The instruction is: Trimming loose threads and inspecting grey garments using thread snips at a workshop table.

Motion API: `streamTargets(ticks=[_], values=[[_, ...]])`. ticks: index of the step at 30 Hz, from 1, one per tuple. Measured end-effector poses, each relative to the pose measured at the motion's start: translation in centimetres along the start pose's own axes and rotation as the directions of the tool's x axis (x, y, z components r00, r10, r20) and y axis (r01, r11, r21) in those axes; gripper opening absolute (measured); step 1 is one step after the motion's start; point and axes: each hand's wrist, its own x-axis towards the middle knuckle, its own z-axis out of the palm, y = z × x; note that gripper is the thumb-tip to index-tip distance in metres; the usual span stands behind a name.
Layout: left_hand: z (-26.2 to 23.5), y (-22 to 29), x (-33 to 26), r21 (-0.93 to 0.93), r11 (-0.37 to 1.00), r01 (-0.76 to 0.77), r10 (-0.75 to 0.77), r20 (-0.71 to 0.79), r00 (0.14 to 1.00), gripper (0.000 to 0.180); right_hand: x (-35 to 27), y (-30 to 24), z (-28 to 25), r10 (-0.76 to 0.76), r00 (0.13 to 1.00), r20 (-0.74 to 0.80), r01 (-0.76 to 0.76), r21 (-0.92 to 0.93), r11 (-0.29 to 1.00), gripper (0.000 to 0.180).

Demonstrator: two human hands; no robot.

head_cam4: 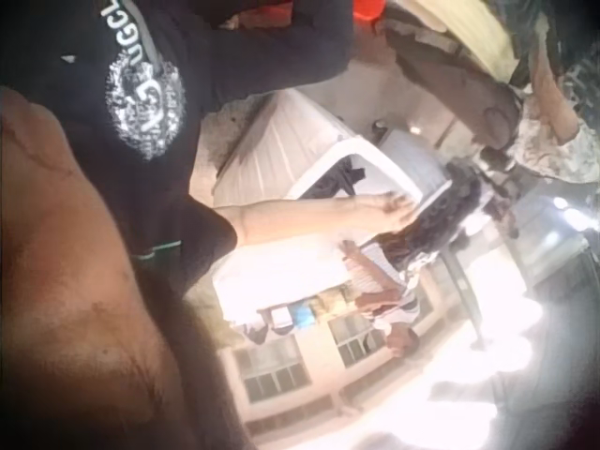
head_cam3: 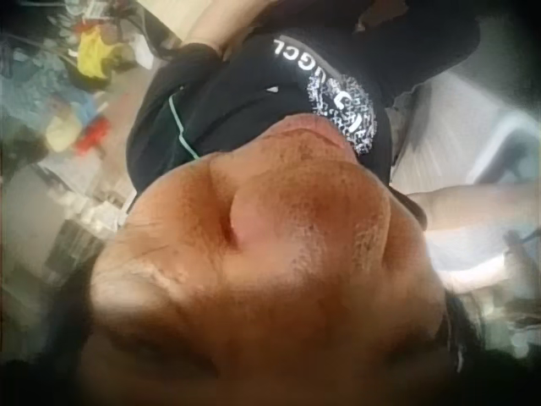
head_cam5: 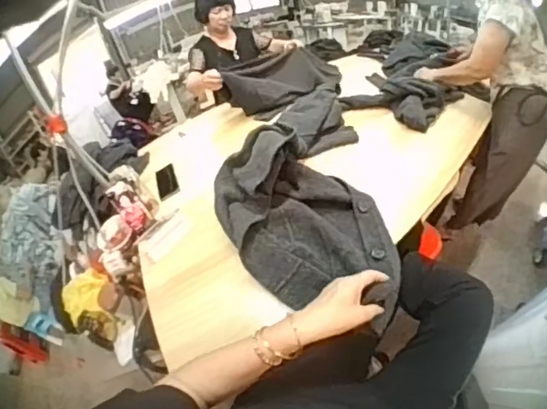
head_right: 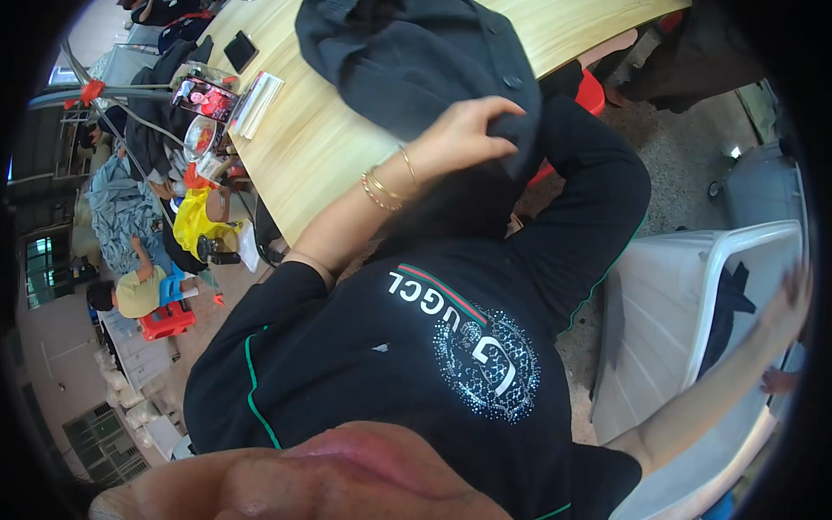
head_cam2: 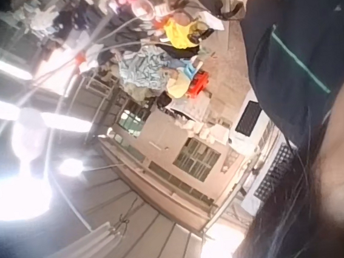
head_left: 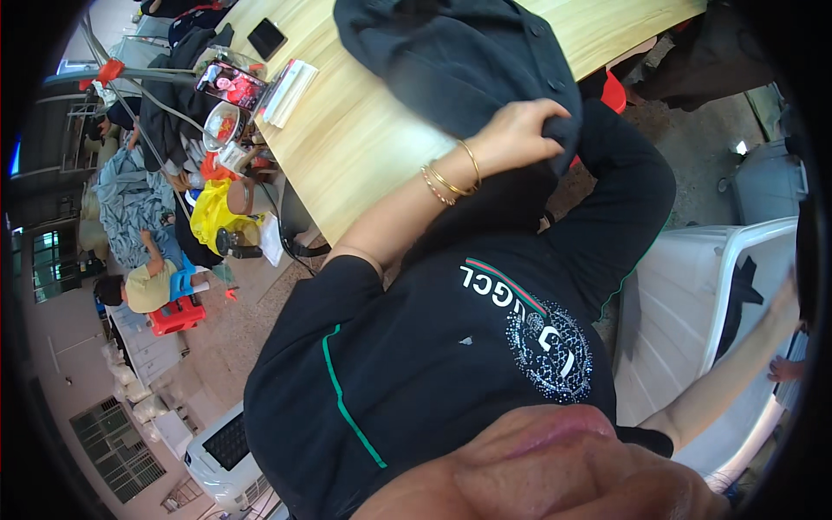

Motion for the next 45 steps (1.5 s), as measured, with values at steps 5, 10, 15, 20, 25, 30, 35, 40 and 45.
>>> streamTargets(ticks=[5,10,15,20,25,30,35,40,45], values=[[1.3,6.7,-1.0,-0.521,0.849,0.089,0.014,0.189,0.982,0.039,-12.7,-9.5,27.3,0.28,0.72,0.635,-0.244,-0.146,0.959,0.059],[0.7,8.1,0.0,-0.459,0.88,-0.123,0.317,0.375,0.871,0.033,-17.6,-6.1,31.2,0.343,0.415,0.843,-0.586,-0.041,0.809,0.063],[-1.4,4.7,4.9,-0.318,0.901,-0.297,0.342,0.097,0.935,0.026,-19.7,-4.8,29.2,0.341,0.521,0.783,-0.68,0.139,0.72,0.05],[-5.4,2.5,12.7,0.336,0.789,-0.514,0.511,0.106,0.853,0.034,-20.3,-7.2,25.6,0.235,0.62,0.748,-0.636,0.305,0.709,0.041],[-4.6,-0.9,17.3,0.467,0.525,-0.711,0.388,0.612,0.689,0.044,-20.2,-7.2,20.7,0.233,0.709,0.666,-0.646,0.48,0.594,0.045],[-2.7,8.0,13.8,0.737,0.546,-0.398,0.002,0.474,0.88,0.059,-19.0,-7.3,17.4,0.203,0.775,0.599,-0.539,0.457,0.707,0.048],[-0.9,5.2,15.3,0.724,0.511,-0.464,0.033,0.523,0.852,0.049,-18.4,-11.8,17.6,0.031,0.796,0.604,-0.244,0.273,0.931,0.052],[-2.2,-1.2,17.7,0.398,0.748,-0.531,0.446,0.29,0.847,0.014,-19.7,-13.3,17.4,0.156,0.792,0.59,-0.283,0.128,0.951,0.049],[-7.9,-0.8,14.4,-0.096,0.96,-0.263,0.235,-0.233,0.944,0.017,-18.9,-8.0,16.1,0.613,0.458,0.644,-0.788,0.613,-0.055,0.043]])
